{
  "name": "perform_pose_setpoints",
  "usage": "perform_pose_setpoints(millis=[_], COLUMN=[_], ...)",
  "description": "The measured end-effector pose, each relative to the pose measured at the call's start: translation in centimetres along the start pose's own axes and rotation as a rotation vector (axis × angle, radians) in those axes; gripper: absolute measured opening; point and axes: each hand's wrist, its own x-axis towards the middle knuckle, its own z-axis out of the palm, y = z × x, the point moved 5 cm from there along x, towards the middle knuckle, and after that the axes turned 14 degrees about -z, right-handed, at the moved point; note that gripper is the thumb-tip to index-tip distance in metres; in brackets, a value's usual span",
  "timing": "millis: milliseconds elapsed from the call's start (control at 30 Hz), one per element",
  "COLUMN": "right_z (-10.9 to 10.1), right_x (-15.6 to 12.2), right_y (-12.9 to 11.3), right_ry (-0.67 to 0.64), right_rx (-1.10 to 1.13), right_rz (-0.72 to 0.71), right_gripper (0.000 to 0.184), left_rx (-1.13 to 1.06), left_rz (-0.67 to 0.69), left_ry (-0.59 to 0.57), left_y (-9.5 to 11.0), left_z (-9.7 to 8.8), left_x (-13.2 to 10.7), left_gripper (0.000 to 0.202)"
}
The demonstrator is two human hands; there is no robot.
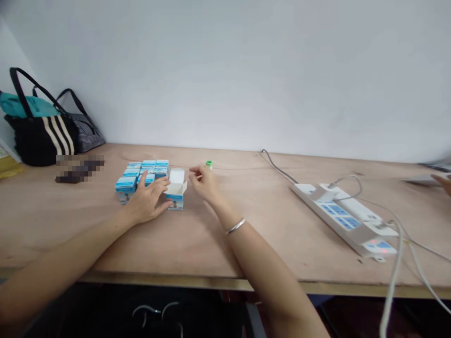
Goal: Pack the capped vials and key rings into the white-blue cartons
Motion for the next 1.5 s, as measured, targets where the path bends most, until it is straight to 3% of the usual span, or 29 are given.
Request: perform_pose_setpoints(millis=[67, 100, 233, 367, 500, 600, 667, 733, 833, 933, 1167, 1500], right_z=[-0.6, -0.8, -0.8, -0.7, -2.1, -3.8, -4.3, -4.1, -3.1, -2.5, -2.1, -0.5], right_x=[0.8, 1.1, 1.2, 0.8, 1.3, 1.5, 1.2, 0.8, 0.3, 0.0, 0.2, -0.5], right_y=[2.2, 3.3, 6.6, 7.3, 5.0, 0.8, -2.2, -4.8, -7.4, -7.8, -6.7, -6.8], right_ry=[-0.046, -0.047, -0.040, -0.033, 0.062, 0.302, 0.357, 0.301, 0.109, 0.012, 0.052, -0.111], right_rx=[-0.327, -0.381, -0.468, -0.496, -0.486, -0.332, -0.215, -0.103, -0.006, 0.001, -0.008, -0.104], right_rz=[0.024, 0.037, 0.096, 0.130, 0.102, -0.097, -0.203, -0.299, -0.423, -0.423, -0.335, -0.355], right_gripper=[0.020, 0.022, 0.036, 0.024, 0.014, 0.013, 0.013, 0.012, 0.010, 0.010, 0.030, 0.027], left_rx=[-0.005, -0.008, -0.022, -0.047, -0.068, -0.074, -0.076, -0.080, -0.104, -0.131, -0.150, -0.133], left_rz=[0.002, 0.004, -0.005, -0.031, -0.047, -0.062, -0.073, -0.081, -0.084, -0.071, -0.065, -0.069], left_ry=[0.004, 0.007, 0.019, 0.025, 0.026, 0.030, 0.031, 0.033, 0.063, 0.103, 0.095, 0.065], left_y=[0.0, 0.1, 0.0, -0.2, -0.2, -0.2, -0.2, -0.3, -0.4, -0.4, -0.5, -0.6], left_z=[0.0, 0.0, 0.2, 0.5, 0.6, 0.5, 0.5, 0.6, 0.6, 0.6, 0.9, 1.0], left_x=[0.0, 0.0, -0.1, -0.2, -0.2, -0.1, -0.1, -0.2, -0.3, -0.4, -0.5, -0.4], left_gripper=[0.022, 0.022, 0.020, 0.021, 0.021, 0.021, 0.021, 0.022, 0.030, 0.042, 0.052, 0.058])
